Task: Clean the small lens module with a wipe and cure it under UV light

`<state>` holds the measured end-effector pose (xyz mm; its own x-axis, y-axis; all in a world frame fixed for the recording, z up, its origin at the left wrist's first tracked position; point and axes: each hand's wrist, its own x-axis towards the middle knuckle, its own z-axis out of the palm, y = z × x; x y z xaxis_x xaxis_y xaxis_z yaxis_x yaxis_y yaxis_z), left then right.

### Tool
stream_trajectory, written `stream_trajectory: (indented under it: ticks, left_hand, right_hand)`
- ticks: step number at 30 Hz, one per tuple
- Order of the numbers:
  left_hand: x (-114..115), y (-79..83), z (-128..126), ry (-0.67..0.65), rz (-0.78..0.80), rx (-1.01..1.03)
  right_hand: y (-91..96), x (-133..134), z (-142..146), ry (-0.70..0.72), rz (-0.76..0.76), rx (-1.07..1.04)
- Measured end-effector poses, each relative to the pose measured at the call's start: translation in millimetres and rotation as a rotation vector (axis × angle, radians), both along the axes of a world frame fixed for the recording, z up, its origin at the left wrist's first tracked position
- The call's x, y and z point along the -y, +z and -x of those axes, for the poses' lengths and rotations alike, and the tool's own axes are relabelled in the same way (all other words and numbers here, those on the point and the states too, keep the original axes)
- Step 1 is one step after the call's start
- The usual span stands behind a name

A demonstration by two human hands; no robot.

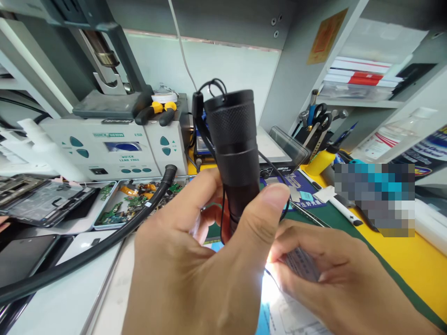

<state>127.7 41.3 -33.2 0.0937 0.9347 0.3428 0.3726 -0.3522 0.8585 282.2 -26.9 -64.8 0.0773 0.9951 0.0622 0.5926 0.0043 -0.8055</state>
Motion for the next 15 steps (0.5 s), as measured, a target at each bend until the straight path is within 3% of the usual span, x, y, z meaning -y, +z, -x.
stream_trajectory:
  ticks: [9, 15]
  left_hand:
    - [-8.5, -9.5, -1.0, -0.031, -0.13, 0.045]
    - [-1.1, 1.8, -2.5, -0.006, -0.053, 0.024]
  right_hand:
    - [2.4, -2.2, 3.3, -0.017, 0.01, 0.015]
    - [3.4, -0.1, 1.8, -0.032, 0.024, -0.009]
